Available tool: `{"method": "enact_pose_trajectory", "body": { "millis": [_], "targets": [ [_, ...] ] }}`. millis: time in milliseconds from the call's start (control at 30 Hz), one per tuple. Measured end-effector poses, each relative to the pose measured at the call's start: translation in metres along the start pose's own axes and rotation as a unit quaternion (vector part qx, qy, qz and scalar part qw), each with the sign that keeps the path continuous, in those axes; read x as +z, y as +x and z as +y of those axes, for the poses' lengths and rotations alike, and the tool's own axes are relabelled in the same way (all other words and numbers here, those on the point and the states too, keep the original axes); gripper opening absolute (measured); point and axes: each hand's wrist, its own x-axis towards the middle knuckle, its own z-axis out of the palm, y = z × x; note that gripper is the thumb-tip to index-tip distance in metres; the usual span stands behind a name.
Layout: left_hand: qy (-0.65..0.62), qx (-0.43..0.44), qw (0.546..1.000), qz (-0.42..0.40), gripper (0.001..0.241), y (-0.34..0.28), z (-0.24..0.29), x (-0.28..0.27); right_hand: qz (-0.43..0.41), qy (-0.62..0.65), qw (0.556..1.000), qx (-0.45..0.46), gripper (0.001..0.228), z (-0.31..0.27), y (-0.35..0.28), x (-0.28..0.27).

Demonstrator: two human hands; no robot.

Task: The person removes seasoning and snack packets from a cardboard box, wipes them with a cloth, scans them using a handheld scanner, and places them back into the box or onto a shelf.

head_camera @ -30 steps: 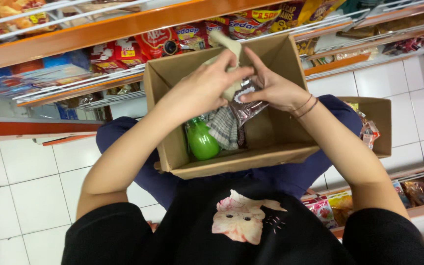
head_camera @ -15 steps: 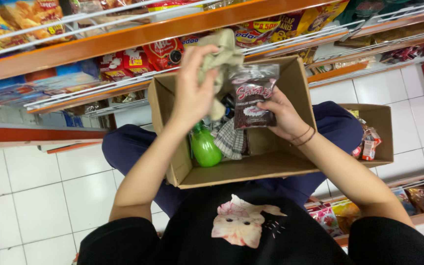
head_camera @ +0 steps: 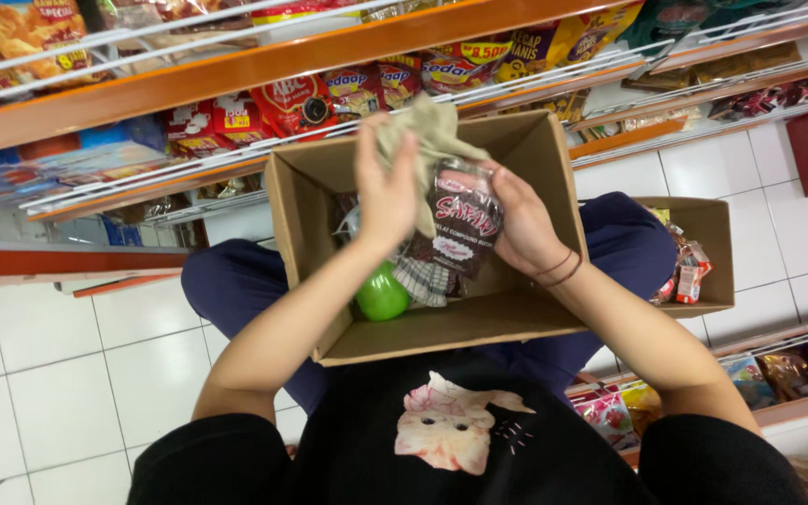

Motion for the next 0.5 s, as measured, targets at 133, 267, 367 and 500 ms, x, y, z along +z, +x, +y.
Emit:
{"method": "enact_pose_trajectory", "body": {
  "millis": [133,267,367,500],
  "targets": [
    [0.006,0.010,1.000,-0.003,0.021,0.025,0.001,-0.039,0.045,-0.002,0.997,-0.058,0.048,-0.016,0.000,0.005],
    [0.219,0.065,0.973,-0.035,0.033,0.015,0.023,-0.063,0.077,-0.002,0.992,-0.103,0.048,-0.027,-0.001,-0.003],
    [0.260,0.119,0.957,-0.046,0.044,0.011,0.034,-0.061,0.085,0.021,0.989,-0.118,0.048,-0.025,-0.009,-0.009],
    [0.269,0.117,0.953,-0.080,0.039,0.020,0.040,-0.063,0.114,0.025,0.988,-0.101,0.049,-0.024,-0.024,-0.013]
  ]
}}
